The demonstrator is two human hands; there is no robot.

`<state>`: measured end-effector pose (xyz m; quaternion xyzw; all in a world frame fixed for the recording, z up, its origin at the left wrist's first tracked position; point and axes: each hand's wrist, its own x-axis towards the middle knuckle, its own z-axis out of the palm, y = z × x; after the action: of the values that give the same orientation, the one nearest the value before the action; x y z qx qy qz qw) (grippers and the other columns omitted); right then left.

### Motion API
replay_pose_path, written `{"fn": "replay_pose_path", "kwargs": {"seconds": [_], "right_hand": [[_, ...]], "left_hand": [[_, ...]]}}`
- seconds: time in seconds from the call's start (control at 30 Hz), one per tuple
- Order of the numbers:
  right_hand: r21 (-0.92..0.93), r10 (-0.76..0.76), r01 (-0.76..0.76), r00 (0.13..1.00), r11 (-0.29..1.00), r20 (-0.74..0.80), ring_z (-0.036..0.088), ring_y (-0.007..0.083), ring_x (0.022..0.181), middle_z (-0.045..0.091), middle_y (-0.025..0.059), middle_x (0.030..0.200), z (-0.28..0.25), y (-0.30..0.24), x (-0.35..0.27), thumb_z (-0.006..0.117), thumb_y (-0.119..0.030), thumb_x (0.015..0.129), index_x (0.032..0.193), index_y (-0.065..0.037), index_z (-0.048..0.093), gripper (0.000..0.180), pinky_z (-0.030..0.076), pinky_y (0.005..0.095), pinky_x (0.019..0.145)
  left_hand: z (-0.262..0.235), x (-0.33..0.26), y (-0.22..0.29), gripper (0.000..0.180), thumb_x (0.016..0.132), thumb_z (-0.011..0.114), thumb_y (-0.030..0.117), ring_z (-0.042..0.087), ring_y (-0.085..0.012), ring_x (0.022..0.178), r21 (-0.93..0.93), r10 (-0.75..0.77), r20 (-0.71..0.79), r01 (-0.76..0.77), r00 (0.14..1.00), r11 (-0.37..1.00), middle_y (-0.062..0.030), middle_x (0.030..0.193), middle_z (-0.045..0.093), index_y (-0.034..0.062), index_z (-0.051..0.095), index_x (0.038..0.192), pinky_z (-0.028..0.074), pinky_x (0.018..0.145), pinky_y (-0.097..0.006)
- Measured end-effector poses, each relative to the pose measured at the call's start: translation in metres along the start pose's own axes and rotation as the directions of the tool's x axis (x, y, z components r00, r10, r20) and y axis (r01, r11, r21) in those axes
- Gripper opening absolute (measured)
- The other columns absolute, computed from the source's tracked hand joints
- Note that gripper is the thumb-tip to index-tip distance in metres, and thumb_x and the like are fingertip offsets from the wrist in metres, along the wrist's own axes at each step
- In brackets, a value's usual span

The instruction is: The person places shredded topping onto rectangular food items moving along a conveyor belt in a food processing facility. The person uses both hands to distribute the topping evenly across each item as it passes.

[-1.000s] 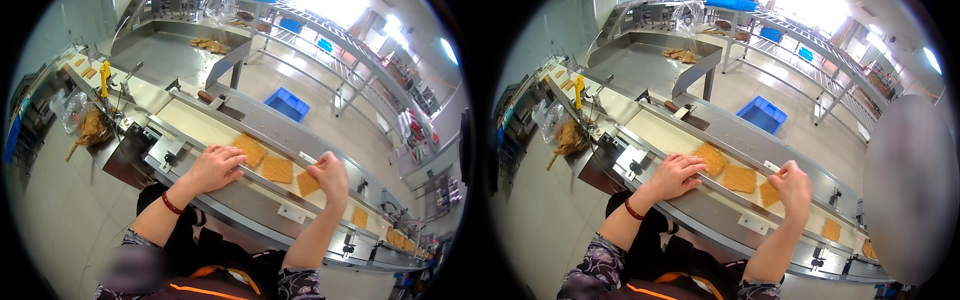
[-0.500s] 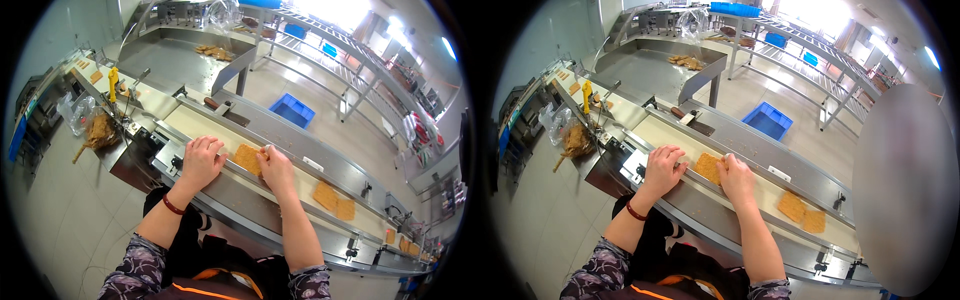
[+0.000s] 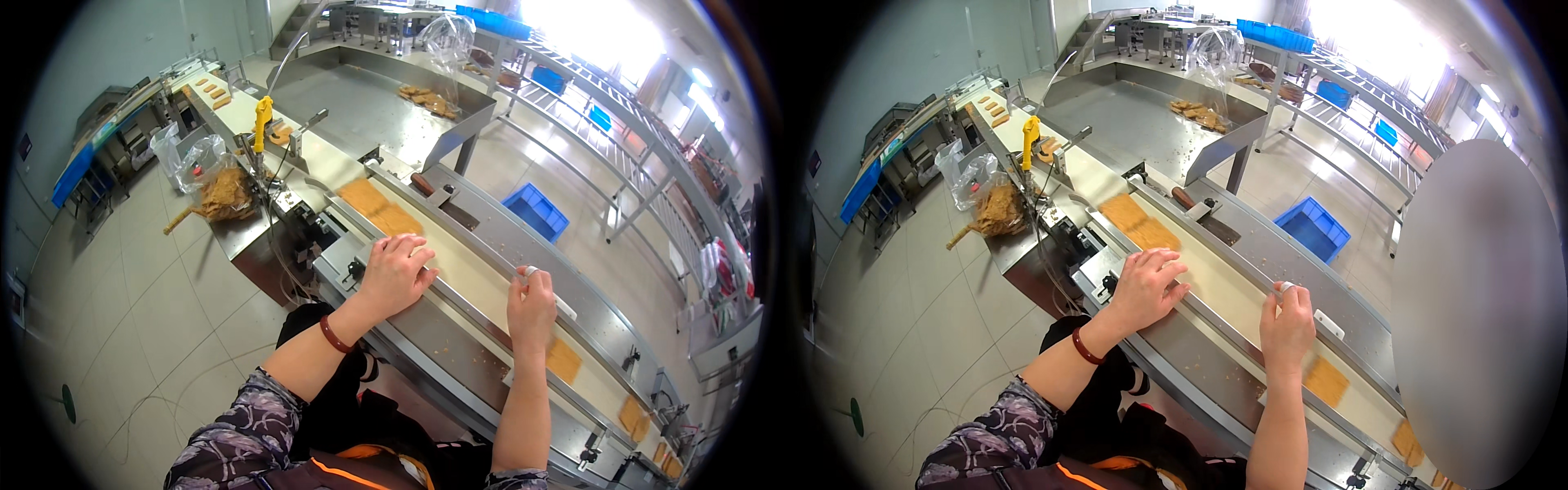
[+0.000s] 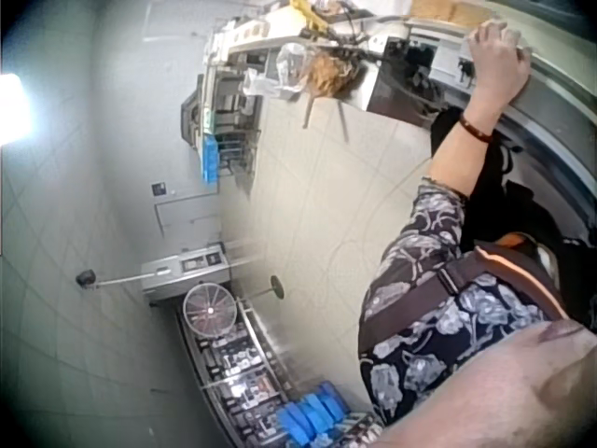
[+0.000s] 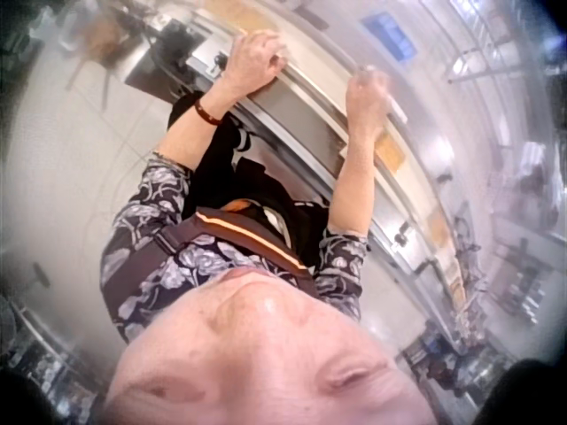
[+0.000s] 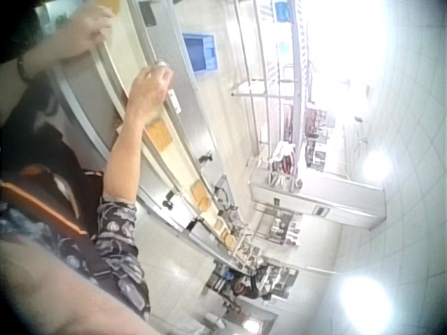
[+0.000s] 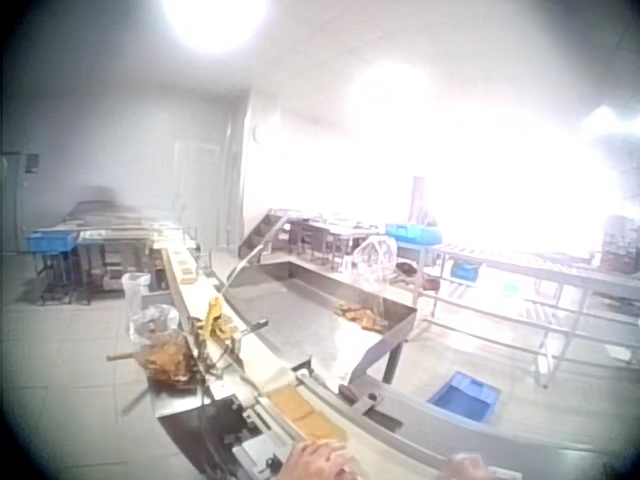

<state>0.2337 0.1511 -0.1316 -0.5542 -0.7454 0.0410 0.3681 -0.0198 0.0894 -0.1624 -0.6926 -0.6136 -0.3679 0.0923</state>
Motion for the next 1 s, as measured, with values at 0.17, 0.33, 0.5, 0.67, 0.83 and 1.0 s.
{"fn": "replay_pose_path", "kwargs": {"seconds": [0.17,0.33,0.5,0.67,0.83,1.0], "right_hand": [[0.041,-0.038,0.039,0.999,0.998,-0.020,0.069,0.0218,0.081,0.068,0.0063,0.103,0.003,0.003,0.000,0.069,-0.014,0.094,0.103,-0.007,0.072,0.011,0.055,0.0388,0.070],[0.112,-0.042,0.048,0.997,0.993,-0.057,0.067,0.0208,0.077,0.068,0.0063,0.101,0.008,0.008,0.002,0.069,-0.013,0.095,0.103,-0.006,0.072,0.011,0.054,0.0373,0.070],[0.117,0.016,-0.014,1.000,0.993,-0.015,0.067,0.0222,0.081,0.069,0.0064,0.099,0.006,0.006,-0.001,0.070,-0.018,0.095,0.100,-0.008,0.072,0.011,0.054,0.0387,0.071],[-0.235,0.039,0.011,0.978,0.972,0.207,0.068,0.0276,0.090,0.070,0.0067,0.095,0.007,0.002,-0.003,0.071,-0.045,0.094,0.092,-0.012,0.070,0.033,0.053,0.0449,0.078],[-0.248,0.096,-0.021,0.951,0.969,0.295,0.067,0.0281,0.103,0.070,0.0078,0.106,0.020,-0.020,-0.006,0.073,-0.055,0.090,0.101,-0.009,0.068,0.048,0.051,0.0441,0.089],[0.076,0.162,-0.204,0.914,0.976,0.372,0.066,0.0281,0.110,0.070,0.0098,0.109,0.030,-0.022,-0.007,0.078,-0.037,0.088,0.114,-0.009,0.066,0.040,0.051,0.0433,0.093]], "left_hand": [[-0.001,0.000,-0.001,0.028,0.089,0.078,0.027,0.059,-0.0301,0.124,-0.024,-0.003,0.005,0.003,1.000,1.000,-0.0099,0.124,0.067,0.0118,0.070,0.112,0.043,0.104,-0.047],[-0.002,0.002,-0.002,0.027,0.089,0.077,0.026,0.059,-0.0301,0.124,-0.032,-0.010,0.001,0.010,1.000,0.999,-0.0099,0.123,0.067,0.0114,0.070,0.110,0.044,0.103,-0.046],[-0.003,0.003,-0.010,0.030,0.089,0.077,0.027,0.060,-0.0301,0.124,-0.015,-0.037,-0.012,0.037,0.999,0.999,-0.0108,0.126,0.066,0.0115,0.070,0.113,0.045,0.103,-0.046],[-0.007,0.012,-0.025,0.036,0.097,0.069,0.037,0.059,-0.0292,0.130,0.099,-0.040,0.055,0.035,0.998,0.995,-0.0093,0.136,0.066,0.0121,0.070,0.122,0.039,0.111,-0.053],[0.000,0.009,-0.002,0.043,0.101,0.062,0.045,0.057,-0.0275,0.136,0.103,0.030,0.270,-0.060,0.962,0.993,-0.0069,0.135,0.068,0.0130,0.069,0.128,0.033,0.118,-0.057],[0.005,0.007,0.013,0.038,0.098,0.066,0.045,0.061,-0.0268,0.128,0.063,0.090,0.216,-0.106,0.972,0.992,-0.0087,0.126,0.068,0.0116,0.070,0.115,0.037,0.115,-0.056]]}}
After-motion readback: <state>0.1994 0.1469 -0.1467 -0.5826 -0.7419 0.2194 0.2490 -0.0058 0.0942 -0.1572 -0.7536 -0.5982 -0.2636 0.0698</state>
